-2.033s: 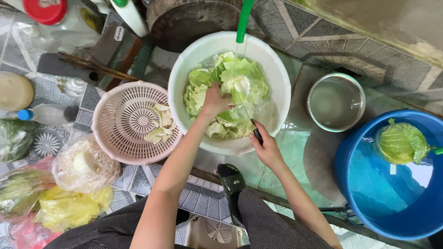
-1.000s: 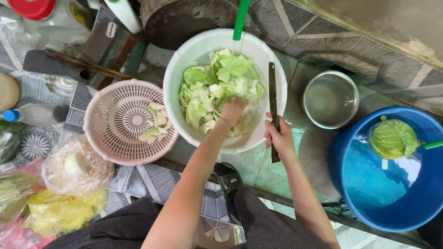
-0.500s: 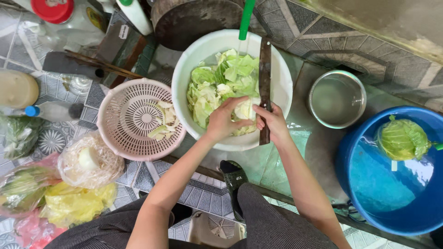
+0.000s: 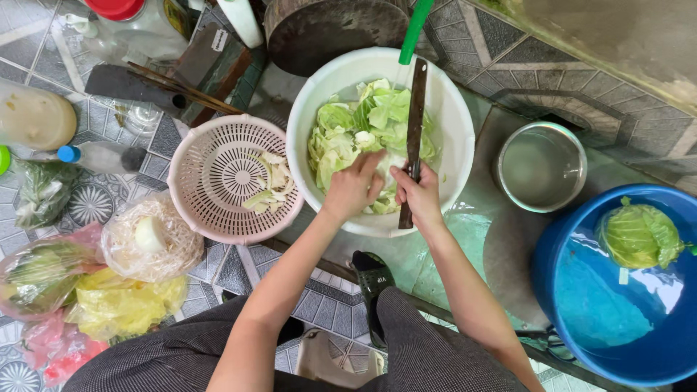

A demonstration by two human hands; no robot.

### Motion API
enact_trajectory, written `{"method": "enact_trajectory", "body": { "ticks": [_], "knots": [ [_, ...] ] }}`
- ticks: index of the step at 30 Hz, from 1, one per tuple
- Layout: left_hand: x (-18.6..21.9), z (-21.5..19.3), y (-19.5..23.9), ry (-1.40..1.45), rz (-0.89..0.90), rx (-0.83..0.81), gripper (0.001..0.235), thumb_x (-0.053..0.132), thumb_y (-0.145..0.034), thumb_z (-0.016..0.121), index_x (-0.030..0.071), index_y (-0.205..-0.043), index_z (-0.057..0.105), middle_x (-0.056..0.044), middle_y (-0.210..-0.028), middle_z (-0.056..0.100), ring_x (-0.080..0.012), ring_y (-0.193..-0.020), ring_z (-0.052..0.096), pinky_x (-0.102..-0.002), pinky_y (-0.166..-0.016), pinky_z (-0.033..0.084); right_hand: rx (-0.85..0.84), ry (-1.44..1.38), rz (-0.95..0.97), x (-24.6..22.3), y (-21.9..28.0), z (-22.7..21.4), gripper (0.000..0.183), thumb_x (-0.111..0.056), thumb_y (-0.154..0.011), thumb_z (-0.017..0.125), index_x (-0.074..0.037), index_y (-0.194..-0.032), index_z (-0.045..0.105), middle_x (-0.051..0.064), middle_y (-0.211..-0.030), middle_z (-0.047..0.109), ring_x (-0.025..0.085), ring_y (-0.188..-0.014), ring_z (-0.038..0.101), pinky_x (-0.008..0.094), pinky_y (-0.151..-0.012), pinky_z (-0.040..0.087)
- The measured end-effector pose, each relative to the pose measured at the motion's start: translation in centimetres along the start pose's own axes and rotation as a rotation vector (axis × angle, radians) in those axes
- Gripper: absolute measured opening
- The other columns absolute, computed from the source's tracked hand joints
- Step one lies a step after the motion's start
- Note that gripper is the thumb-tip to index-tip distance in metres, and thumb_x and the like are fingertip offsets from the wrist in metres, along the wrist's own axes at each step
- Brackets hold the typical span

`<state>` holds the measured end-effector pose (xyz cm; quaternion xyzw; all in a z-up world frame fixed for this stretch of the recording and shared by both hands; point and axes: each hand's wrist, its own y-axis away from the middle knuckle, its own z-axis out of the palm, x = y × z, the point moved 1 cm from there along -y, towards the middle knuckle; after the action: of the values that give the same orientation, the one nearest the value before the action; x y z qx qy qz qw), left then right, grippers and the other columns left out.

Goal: The person chops cabbage into small pieces while it is in a white tub of water, and then moves pieces into a pink basket by hand and with a knife.

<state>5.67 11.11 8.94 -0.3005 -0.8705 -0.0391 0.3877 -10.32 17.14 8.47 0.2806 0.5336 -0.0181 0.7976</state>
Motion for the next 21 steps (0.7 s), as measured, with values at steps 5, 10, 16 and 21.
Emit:
{"method": "enact_trajectory", "body": {
  "ticks": [5, 10, 16, 21],
  "knots": [
    [-3.3, 2.7, -0.7, 0.223, -0.277, 0.086, 0.033, 0.017, -0.103, 0.058, 0.013, -0.135, 0.064, -0.014, -0.108, 0.073, -0.0275, -0.082, 0.071, -0.039, -0.074, 0.057, 0.013, 0.001, 0.035, -0.5, -0.4, 0.0, 0.020, -0.008, -0.092, 0.074, -0.009, -0.091, 0.054, -0.002, -0.058, 0.049, 0.008, -0.045, 0.044, 0.028, -0.043, 0.039],
    [-2.7, 1.1, -1.4, 0.730, -0.458, -0.025, 0.037, 0.027, -0.110, 0.049, 0.012, -0.141, 0.064, -0.015, -0.114, 0.075, -0.0139, -0.088, 0.067, -0.030, -0.073, 0.060, 0.019, -0.107, 0.050, -0.5, -0.7, -1.0, 0.021, -0.008, -0.093, 0.074, -0.010, -0.091, 0.053, -0.002, -0.060, 0.050, 0.009, -0.045, 0.045, 0.028, -0.044, 0.041],
    [0.4, 0.6, -1.0, 0.412, -0.369, -0.098, 0.051, 0.030, -0.095, 0.062, 0.007, -0.140, 0.054, -0.020, -0.133, 0.062, -0.0345, -0.080, 0.067, -0.039, -0.079, 0.056, -0.039, -0.103, 0.035, -0.6, -0.2, -0.2, 0.015, -0.011, -0.096, 0.071, -0.008, -0.105, 0.058, -0.001, -0.065, 0.051, 0.008, -0.046, 0.046, 0.028, -0.043, 0.039],
    [-1.3, 0.8, -1.4, 0.175, -0.303, 0.393, 0.040, 0.025, -0.115, 0.040, -0.004, -0.138, 0.053, -0.034, -0.124, 0.063, -0.0484, -0.105, 0.067, -0.052, -0.089, 0.054, -0.087, 0.669, -0.151, -1.3, 5.3, 0.6, 0.053, -0.026, -0.106, 0.046, -0.017, -0.157, 0.036, 0.003, -0.073, 0.063, 0.010, -0.062, 0.059, 0.028, -0.056, 0.050]
  ]
}}
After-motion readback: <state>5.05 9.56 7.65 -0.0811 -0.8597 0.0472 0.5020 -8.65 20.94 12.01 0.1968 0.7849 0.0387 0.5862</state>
